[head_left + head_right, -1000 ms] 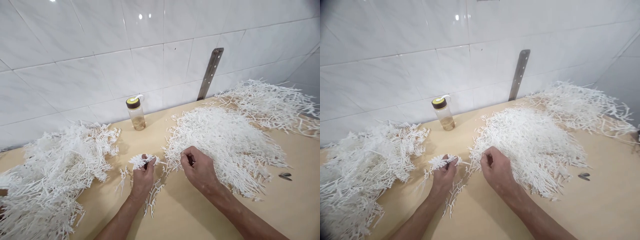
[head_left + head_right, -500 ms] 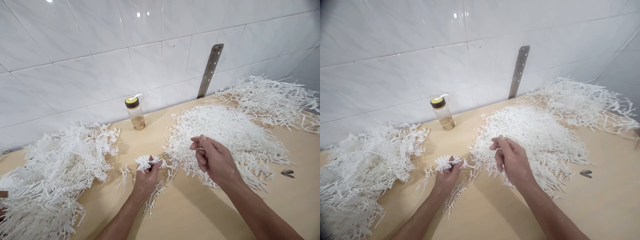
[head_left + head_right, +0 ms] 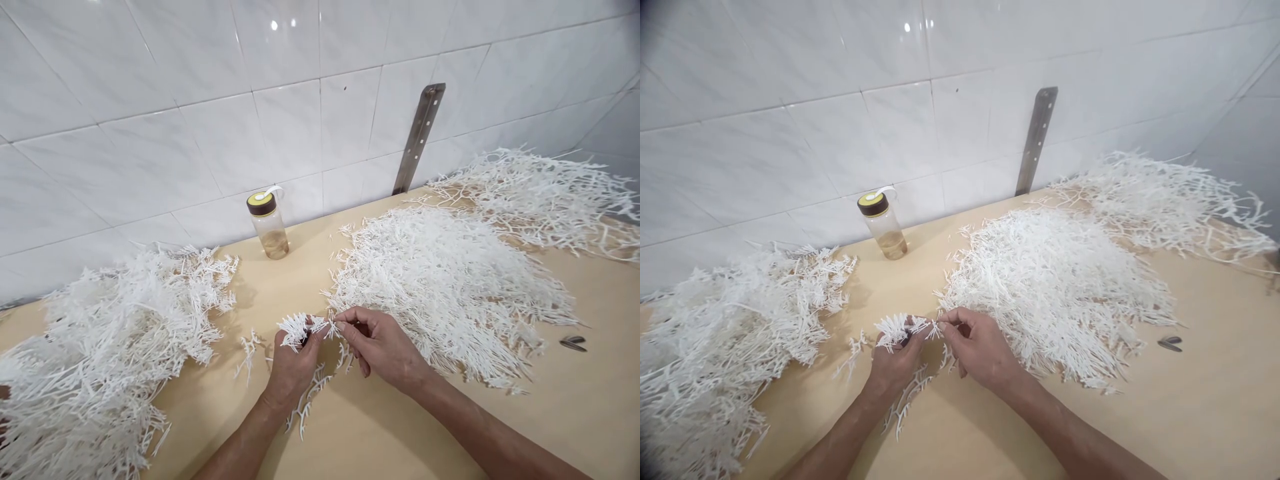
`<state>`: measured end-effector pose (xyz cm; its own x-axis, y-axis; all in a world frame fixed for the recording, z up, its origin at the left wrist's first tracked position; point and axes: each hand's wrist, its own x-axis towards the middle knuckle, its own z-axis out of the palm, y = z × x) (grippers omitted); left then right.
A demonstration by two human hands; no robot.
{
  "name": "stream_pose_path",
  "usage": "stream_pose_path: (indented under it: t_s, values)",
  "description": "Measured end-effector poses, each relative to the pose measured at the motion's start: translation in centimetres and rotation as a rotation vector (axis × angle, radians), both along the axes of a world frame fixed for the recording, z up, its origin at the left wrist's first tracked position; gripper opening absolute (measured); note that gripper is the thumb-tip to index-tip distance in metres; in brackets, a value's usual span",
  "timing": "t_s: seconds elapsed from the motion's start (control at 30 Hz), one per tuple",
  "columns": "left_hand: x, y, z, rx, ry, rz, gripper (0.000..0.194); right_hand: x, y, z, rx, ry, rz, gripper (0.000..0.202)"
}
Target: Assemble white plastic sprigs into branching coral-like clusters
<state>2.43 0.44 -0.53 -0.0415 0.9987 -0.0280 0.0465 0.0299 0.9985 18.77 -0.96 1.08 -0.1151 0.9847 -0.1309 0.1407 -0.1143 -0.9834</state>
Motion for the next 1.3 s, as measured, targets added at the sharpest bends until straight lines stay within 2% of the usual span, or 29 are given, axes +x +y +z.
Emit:
stream_pose_path:
  t_s: [0.23,0.47,0.73,1.2,1.3]
  values:
    - [-0.3,-0.1,-0.6,0.047,0.108,-0.037,0.027,-0.4,-0.2,-0.1,-0.012,-0.042,-0.057,0.025]
    - [-0.3,-0.4,0.2,-0.005,0.114,-0.039,0.031,-0.7,-0.4,-0.6,0.051,-0.110,-0.062,0.017]
    - [0.0,-0.4,0.6,0.031,0.127,-0.043,0.028,-0.6,-0.6,-1.2,0.146,-0.161,-0.050,0.007]
    - [-0.1,-0.4,0.5,0.021,0.108,-0.059,0.028,-0.9,-0.6,-1.1,0.269,-0.230,-0.067,0.008]
    - [-0.2,-0.4,0.4,0.021,0.123,-0.059,0.027,-0.7,-0.6,-1.0,0.241,-0.223,-0.049,0.009]
